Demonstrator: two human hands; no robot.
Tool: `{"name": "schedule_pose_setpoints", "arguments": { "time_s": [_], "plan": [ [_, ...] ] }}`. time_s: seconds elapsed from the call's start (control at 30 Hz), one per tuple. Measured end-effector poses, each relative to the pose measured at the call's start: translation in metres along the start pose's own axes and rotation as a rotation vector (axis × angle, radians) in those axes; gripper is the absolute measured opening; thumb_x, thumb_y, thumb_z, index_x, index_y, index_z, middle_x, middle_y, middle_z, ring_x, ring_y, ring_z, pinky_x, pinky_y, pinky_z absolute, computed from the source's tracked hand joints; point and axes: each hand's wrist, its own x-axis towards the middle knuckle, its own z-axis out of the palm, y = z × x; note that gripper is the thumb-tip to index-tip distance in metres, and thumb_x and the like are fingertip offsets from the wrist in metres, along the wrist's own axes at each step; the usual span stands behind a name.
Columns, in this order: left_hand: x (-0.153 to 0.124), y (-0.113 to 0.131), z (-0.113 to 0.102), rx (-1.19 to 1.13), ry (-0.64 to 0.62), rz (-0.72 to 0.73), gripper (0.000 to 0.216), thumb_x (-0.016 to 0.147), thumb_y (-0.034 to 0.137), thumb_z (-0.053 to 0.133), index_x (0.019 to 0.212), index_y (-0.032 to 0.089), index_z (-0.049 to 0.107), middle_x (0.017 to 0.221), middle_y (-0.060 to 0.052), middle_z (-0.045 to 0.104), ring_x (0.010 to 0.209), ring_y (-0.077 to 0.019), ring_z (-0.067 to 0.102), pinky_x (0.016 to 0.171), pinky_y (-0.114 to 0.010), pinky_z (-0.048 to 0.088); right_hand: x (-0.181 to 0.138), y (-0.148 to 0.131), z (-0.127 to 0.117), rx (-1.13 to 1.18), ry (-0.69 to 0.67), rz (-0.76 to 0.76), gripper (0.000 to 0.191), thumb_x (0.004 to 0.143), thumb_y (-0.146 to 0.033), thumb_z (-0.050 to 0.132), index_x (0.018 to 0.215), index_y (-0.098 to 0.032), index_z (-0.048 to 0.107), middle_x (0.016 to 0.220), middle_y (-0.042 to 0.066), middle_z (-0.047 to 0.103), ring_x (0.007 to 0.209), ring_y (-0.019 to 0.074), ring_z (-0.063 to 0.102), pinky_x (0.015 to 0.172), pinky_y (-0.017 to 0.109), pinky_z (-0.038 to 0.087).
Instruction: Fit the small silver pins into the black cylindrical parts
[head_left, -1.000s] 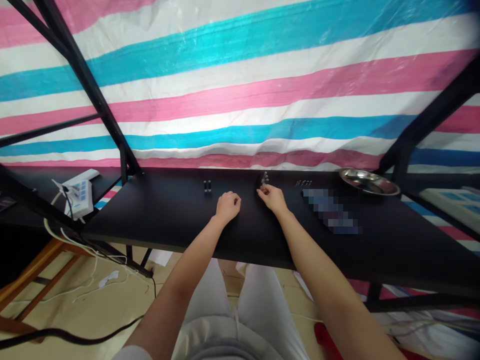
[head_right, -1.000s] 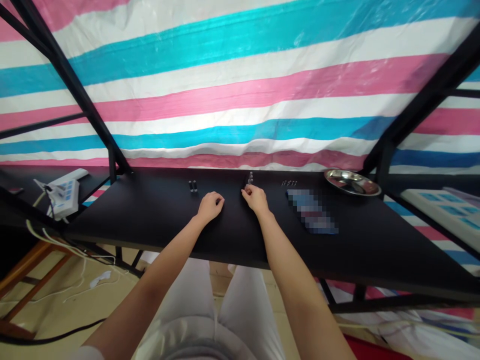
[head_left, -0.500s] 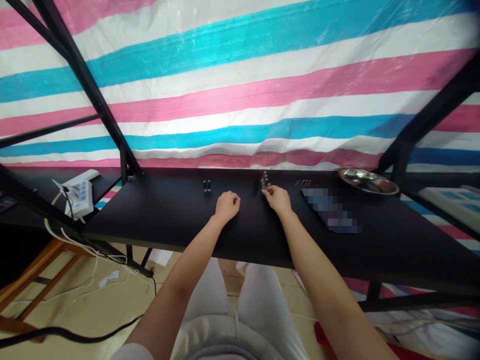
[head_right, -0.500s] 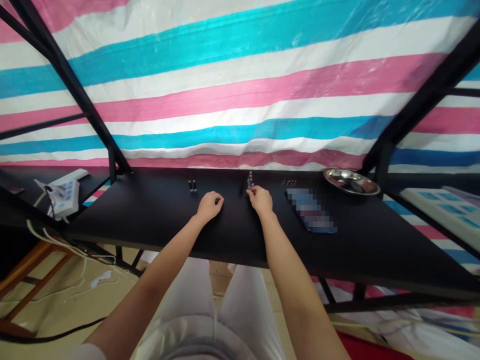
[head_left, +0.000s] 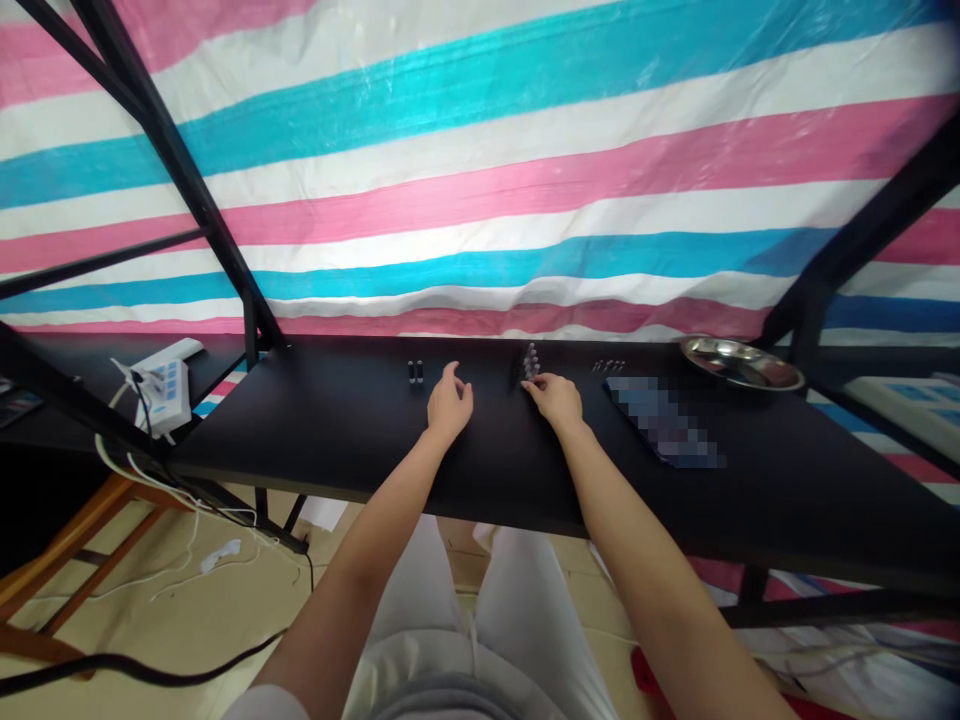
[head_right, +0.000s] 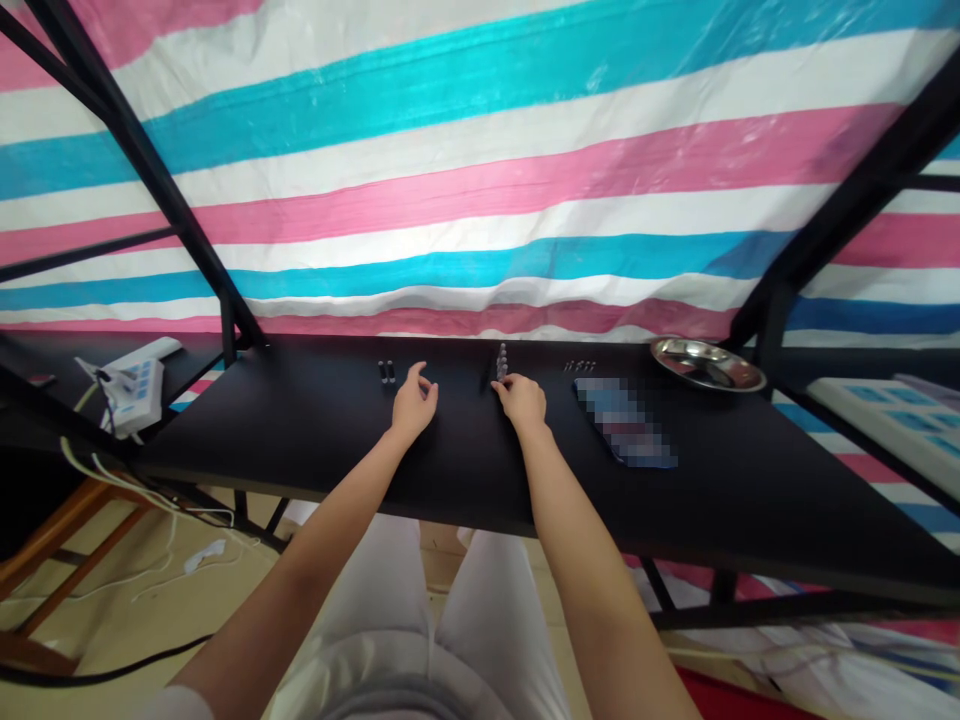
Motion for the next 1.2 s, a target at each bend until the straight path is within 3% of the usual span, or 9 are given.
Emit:
{"name": "schedule_pose_setpoints", "arguments": {
  "time_s": [0.1,0.2,0.37,0.57,0.9,1.03,1.2],
  "plan": [
    [0.003,0.002,-0.008,-0.03,0.114,-0.138,0.059,0.081,0.019,0.047,0.135,0.018,0.025,0.089,-0.005,0.062,0.077,-0.0168,0.059,0.074,-0.028,0.043,-0.004,0.0,-0.003,-0.005,-0.008,-0.003,0.034,0.078,-0.041,0.055,0.1,-0.017,0.065,0.089,0.009,0.068,0.086,0.0245,0.061,0.069,0.031,0.041],
    [0.007,0.003,-0.017,-0.013,0.177,-0.226,0.061,0.081,0.018,0.046,0.137,0.017,0.022,0.089,-0.006,0.063,0.083,-0.0189,0.06,0.079,-0.031,0.042,-0.01,-0.002,-0.009,-0.008,0.016,0.013,0.037,0.078,-0.045,0.053,0.1,-0.018,0.065,0.085,0.009,0.068,0.084,0.025,0.061,0.067,0.031,0.04],
    [0.012,0.002,-0.024,0.047,0.144,-0.313,0.058,0.083,0.02,0.043,0.137,0.014,0.022,0.087,-0.008,0.065,0.087,-0.023,0.061,0.082,-0.035,0.042,-0.021,-0.008,-0.019,-0.006,0.132,0.028,0.038,0.081,-0.05,0.045,0.08,-0.019,0.067,0.077,0.01,0.067,0.073,0.0232,0.06,0.06,0.03,0.035],
    [0.015,0.001,-0.023,0.124,0.102,-0.362,0.055,0.085,0.023,0.041,0.137,0.015,0.022,0.097,-0.011,0.064,0.091,-0.023,0.061,0.083,-0.035,0.043,-0.028,-0.018,-0.022,0.013,0.225,-0.05,0.041,0.084,-0.048,0.041,0.065,-0.019,0.063,0.06,0.007,0.061,0.06,0.0185,0.054,0.055,0.027,0.026],
    [0.02,-0.005,-0.021,0.076,0.116,-0.35,0.056,0.083,0.022,0.044,0.135,0.015,0.025,0.091,-0.011,0.065,0.091,-0.0231,0.061,0.084,-0.035,0.042,-0.032,-0.021,-0.018,0.039,0.274,-0.185,0.043,0.085,-0.046,0.04,0.057,-0.02,0.058,0.05,0.004,0.055,0.053,0.0157,0.049,0.054,0.027,0.025],
    [0.022,-0.01,-0.02,0.053,0.132,-0.325,0.042,0.082,0.02,0.046,0.123,0.017,0.039,0.086,-0.011,0.065,0.088,-0.0241,0.061,0.08,-0.036,0.042,-0.031,-0.02,-0.017,0.043,0.266,-0.203,0.043,0.085,-0.048,0.039,0.057,-0.021,0.058,0.051,0.004,0.056,0.053,0.0165,0.051,0.054,0.027,0.026],
    [0.023,-0.015,-0.012,-0.022,0.134,-0.257,0.011,0.079,0.022,0.052,0.09,0.021,0.051,0.071,-0.002,0.061,0.073,-0.0167,0.06,0.072,-0.029,0.043,-0.032,-0.021,-0.018,0.057,0.268,-0.217,0.043,0.085,-0.047,0.039,0.055,-0.021,0.056,0.05,0.004,0.054,0.052,0.0158,0.051,0.055,0.027,0.027]
  ]
}}
